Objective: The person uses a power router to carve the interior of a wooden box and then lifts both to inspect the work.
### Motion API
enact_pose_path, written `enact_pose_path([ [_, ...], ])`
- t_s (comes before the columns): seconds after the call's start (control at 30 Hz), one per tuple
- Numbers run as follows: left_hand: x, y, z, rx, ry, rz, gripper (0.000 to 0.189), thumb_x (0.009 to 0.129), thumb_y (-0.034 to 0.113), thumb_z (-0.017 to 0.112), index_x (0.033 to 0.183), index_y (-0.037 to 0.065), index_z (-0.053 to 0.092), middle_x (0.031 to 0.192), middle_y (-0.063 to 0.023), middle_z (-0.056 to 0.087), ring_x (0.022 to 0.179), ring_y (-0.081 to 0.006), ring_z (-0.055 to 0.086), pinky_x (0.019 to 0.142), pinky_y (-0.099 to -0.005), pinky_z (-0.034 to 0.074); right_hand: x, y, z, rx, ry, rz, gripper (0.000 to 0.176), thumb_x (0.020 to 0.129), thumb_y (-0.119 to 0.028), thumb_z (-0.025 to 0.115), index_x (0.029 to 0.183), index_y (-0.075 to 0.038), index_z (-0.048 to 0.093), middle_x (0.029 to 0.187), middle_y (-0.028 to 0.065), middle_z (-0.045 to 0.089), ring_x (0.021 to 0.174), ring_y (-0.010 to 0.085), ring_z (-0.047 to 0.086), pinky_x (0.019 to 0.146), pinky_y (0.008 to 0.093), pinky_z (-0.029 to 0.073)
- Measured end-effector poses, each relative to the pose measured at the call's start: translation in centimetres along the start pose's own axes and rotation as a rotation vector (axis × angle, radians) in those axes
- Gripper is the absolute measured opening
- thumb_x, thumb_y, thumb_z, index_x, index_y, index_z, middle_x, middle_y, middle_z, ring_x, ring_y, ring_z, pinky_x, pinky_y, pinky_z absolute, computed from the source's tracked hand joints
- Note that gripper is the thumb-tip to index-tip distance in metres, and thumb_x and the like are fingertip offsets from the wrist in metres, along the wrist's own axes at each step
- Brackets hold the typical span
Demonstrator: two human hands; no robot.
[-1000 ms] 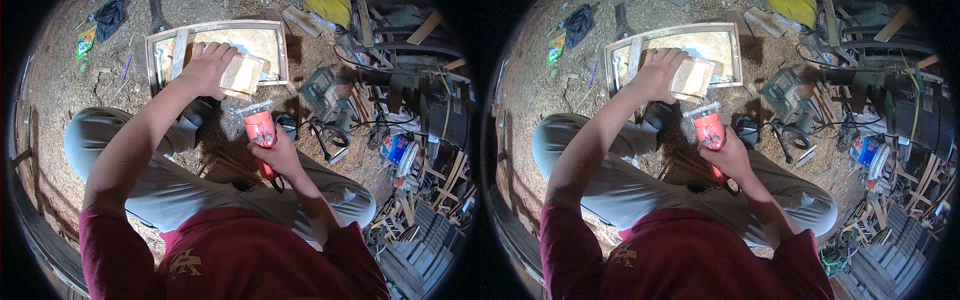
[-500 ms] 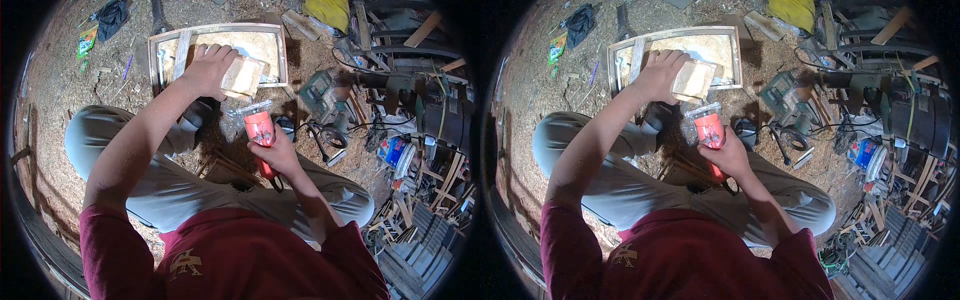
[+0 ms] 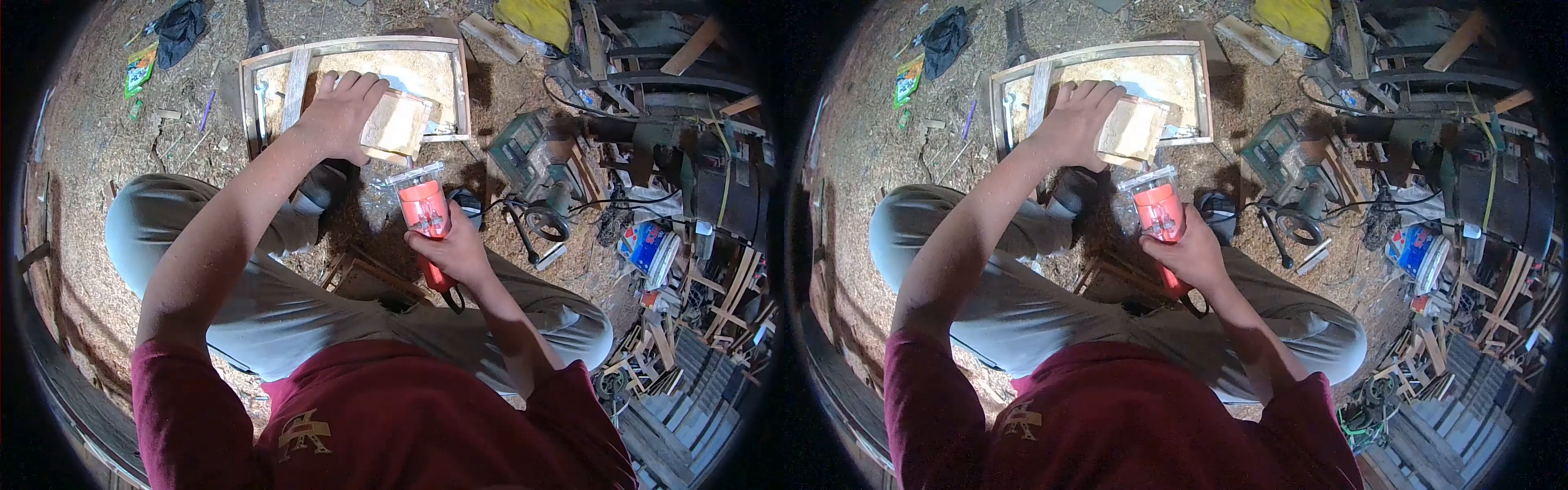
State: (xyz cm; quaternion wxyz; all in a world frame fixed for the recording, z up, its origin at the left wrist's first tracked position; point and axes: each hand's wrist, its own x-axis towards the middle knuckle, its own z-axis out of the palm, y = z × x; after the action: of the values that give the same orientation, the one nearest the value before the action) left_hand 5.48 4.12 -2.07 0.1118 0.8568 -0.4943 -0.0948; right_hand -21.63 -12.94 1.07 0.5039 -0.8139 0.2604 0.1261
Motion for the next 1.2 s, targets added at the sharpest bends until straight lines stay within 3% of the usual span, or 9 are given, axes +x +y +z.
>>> enact_pose_path([
  [0.1,-0.1,0.0,0.2,-0.002,0.018,-0.003,0.126,0.054,0.038,0.099,0.162,0.003,0.043,0.155,-0.0151,0.052,0.144,-0.0316,0.049,0.121,-0.0498,0.034,0.0,-0.4,-0.2,-0.016,-0.015,0.048,0.051,0.085,-0.028,0.094,0.121,-0.005,0.065,0.105,0.0065,0.072,0.094,0.0155,0.069,0.089,0.0358,0.057],
  [0.2,0.0,0.2,0.0,-0.010,-0.001,-0.013,0.127,0.054,0.038,0.099,0.162,0.003,0.043,0.155,-0.0154,0.052,0.144,-0.0314,0.049,0.121,-0.0494,0.033,0.0,-0.9,-0.1,-0.014,0.016,0.040,0.060,0.080,-0.036,0.095,0.119,-0.002,0.066,0.103,0.0144,0.077,0.094,0.0280,0.077,0.090,0.0406,0.060],
  [0.4,-0.1,0.1,0.0,-0.005,0.008,-0.003,0.127,0.053,0.037,0.100,0.162,0.003,0.043,0.156,-0.0159,0.052,0.144,-0.0313,0.049,0.121,-0.0491,0.033,0.3,-0.2,0.0,-0.028,0.031,-0.039,0.059,0.080,-0.036,0.095,0.119,-0.002,0.067,0.105,0.0156,0.077,0.095,0.0290,0.077,0.090,0.0412,0.060],
  [0.67,-0.1,0.1,0.1,-0.002,0.028,0.006,0.128,0.052,0.036,0.100,0.162,0.002,0.044,0.155,-0.0162,0.054,0.143,-0.0319,0.050,0.121,-0.0500,0.033,0.4,-0.4,0.0,0.003,0.012,0.004,0.060,0.080,-0.037,0.094,0.120,-0.002,0.067,0.105,0.0153,0.077,0.096,0.0288,0.077,0.092,0.0413,0.060],
  [0.77,-0.2,0.1,-0.1,-0.033,0.013,0.002,0.126,0.053,0.037,0.100,0.160,0.003,0.044,0.154,-0.0174,0.053,0.147,-0.0352,0.048,0.124,-0.0564,0.031,0.5,-0.4,0.0,-0.005,0.012,0.008,0.060,0.080,-0.037,0.094,0.121,-0.002,0.067,0.105,0.0153,0.077,0.097,0.0289,0.077,0.092,0.0413,0.060],
  [0.87,-0.1,0.2,-0.1,-0.005,0.014,-0.002,0.128,0.052,0.037,0.100,0.162,0.002,0.044,0.155,-0.0157,0.053,0.144,-0.0318,0.050,0.122,-0.0505,0.032,0.5,-0.5,-0.1,-0.038,0.013,-0.010,0.061,0.080,-0.038,0.094,0.121,-0.001,0.067,0.105,0.0159,0.077,0.097,0.0290,0.077,0.092,0.0414,0.060],
  [1.0,-0.1,0.1,0.0,0.005,0.019,0.003,0.128,0.052,0.038,0.100,0.161,0.002,0.044,0.155,-0.0152,0.053,0.144,-0.0316,0.050,0.121,-0.0505,0.032,0.6,-0.1,-0.1,-0.035,0.006,0.014,0.063,0.080,-0.039,0.094,0.121,-0.001,0.066,0.106,0.0175,0.076,0.098,0.0307,0.077,0.092,0.0424,0.060],
  [1.1,-0.1,0.0,0.1,0.018,0.018,-0.002,0.128,0.052,0.038,0.100,0.161,0.002,0.044,0.155,-0.0150,0.053,0.144,-0.0311,0.049,0.121,-0.0502,0.033,0.5,0.7,0.2,-0.020,0.006,-0.013,0.050,0.085,-0.026,0.094,0.120,-0.004,0.067,0.104,0.0078,0.072,0.094,0.0169,0.070,0.089,0.0363,0.058],
  [1.2,-0.1,0.1,0.0,0.010,0.004,-0.006,0.129,0.051,0.039,0.101,0.162,0.002,0.044,0.155,-0.0151,0.053,0.144,-0.0307,0.049,0.121,-0.0502,0.033,0.3,0.2,0.0,-0.077,0.000,0.001,0.051,0.084,-0.026,0.094,0.121,-0.004,0.066,0.105,0.0078,0.072,0.094,0.0171,0.070,0.089,0.0361,0.058],
])
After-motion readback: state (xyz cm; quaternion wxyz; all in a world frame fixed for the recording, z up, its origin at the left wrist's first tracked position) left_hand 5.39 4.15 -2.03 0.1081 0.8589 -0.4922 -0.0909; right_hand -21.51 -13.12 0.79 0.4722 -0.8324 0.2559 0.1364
